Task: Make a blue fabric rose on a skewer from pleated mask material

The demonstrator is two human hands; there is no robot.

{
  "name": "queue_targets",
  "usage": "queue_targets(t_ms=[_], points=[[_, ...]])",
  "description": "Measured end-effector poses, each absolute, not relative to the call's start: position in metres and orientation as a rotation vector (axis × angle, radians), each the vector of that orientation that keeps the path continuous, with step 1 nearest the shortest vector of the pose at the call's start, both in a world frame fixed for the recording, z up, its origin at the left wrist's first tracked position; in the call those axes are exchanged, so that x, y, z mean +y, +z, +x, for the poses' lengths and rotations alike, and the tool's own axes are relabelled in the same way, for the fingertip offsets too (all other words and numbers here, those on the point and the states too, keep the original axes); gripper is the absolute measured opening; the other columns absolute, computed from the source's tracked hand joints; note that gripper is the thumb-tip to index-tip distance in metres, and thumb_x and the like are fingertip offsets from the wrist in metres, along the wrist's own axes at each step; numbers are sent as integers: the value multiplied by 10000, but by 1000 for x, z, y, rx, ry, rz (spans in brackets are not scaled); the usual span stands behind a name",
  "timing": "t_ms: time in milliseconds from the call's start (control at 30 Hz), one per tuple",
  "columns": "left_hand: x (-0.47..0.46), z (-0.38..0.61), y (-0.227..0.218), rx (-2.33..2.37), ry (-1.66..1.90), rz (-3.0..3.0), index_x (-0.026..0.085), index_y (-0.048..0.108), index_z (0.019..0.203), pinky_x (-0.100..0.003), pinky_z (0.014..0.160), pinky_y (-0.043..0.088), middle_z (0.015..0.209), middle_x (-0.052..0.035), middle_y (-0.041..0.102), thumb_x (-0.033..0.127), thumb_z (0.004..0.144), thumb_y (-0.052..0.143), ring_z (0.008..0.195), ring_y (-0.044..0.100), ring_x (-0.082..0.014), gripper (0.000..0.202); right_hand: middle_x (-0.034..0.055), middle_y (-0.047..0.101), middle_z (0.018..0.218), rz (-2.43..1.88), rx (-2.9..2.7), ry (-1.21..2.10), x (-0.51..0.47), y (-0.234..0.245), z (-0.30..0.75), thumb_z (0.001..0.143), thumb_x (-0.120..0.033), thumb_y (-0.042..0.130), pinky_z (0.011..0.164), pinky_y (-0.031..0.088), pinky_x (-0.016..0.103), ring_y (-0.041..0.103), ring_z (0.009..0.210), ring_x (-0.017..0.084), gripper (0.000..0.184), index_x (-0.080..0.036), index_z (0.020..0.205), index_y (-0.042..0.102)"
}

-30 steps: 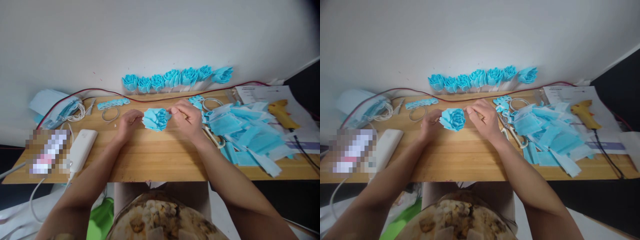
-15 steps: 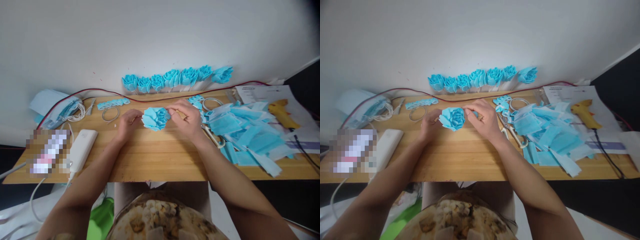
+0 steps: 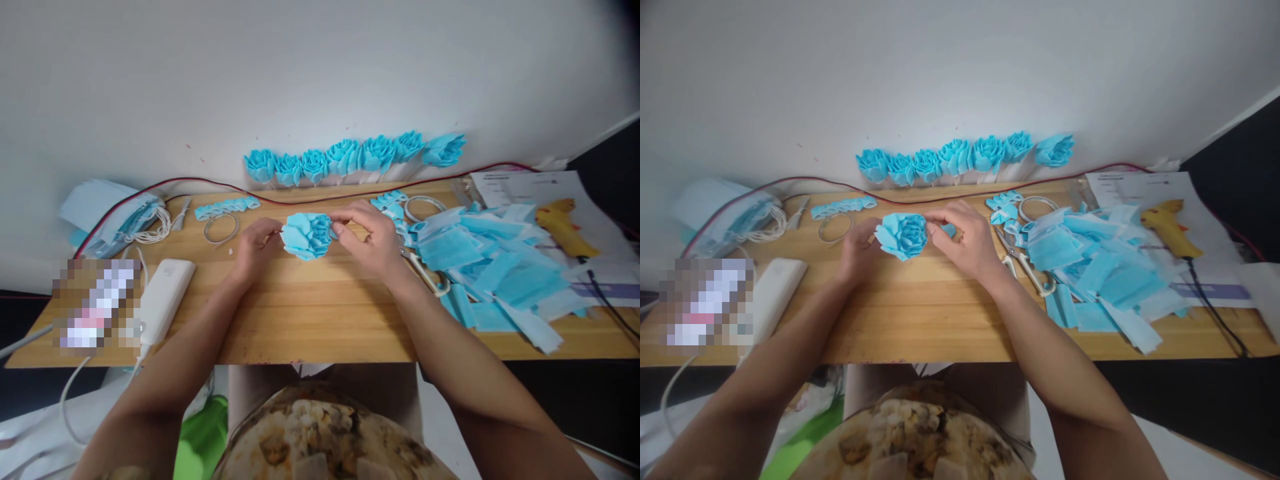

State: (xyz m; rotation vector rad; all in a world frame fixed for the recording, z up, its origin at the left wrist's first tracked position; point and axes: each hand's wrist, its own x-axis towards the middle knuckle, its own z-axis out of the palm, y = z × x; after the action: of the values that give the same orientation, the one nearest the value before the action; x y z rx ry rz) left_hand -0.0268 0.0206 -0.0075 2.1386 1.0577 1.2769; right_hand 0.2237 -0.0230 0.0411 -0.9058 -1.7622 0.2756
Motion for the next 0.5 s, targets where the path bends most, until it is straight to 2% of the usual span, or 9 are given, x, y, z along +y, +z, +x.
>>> queue_targets(t_ms=[300, 500], points=[[20, -26, -6, 1059, 1284, 2150, 210, 713, 841, -357, 794, 530, 861, -55, 759, 280, 921, 604, 842, 691, -214, 152, 15, 765, 835, -911, -1796, 268, -20, 38, 224, 894, -264, 688, 782, 529, 373, 682, 804, 200, 112, -249, 966, 773], [19, -26, -8, 1061, 1299, 2148, 201, 745, 870, -342, 818, 526, 894, -59, 775, 243, 917, 637, 878, 705, -212, 126, 8, 751, 808, -851, -1807, 205, -18, 37, 224, 891, -208, 702, 762, 512, 354, 671, 768, 186, 87, -234, 946, 763]])
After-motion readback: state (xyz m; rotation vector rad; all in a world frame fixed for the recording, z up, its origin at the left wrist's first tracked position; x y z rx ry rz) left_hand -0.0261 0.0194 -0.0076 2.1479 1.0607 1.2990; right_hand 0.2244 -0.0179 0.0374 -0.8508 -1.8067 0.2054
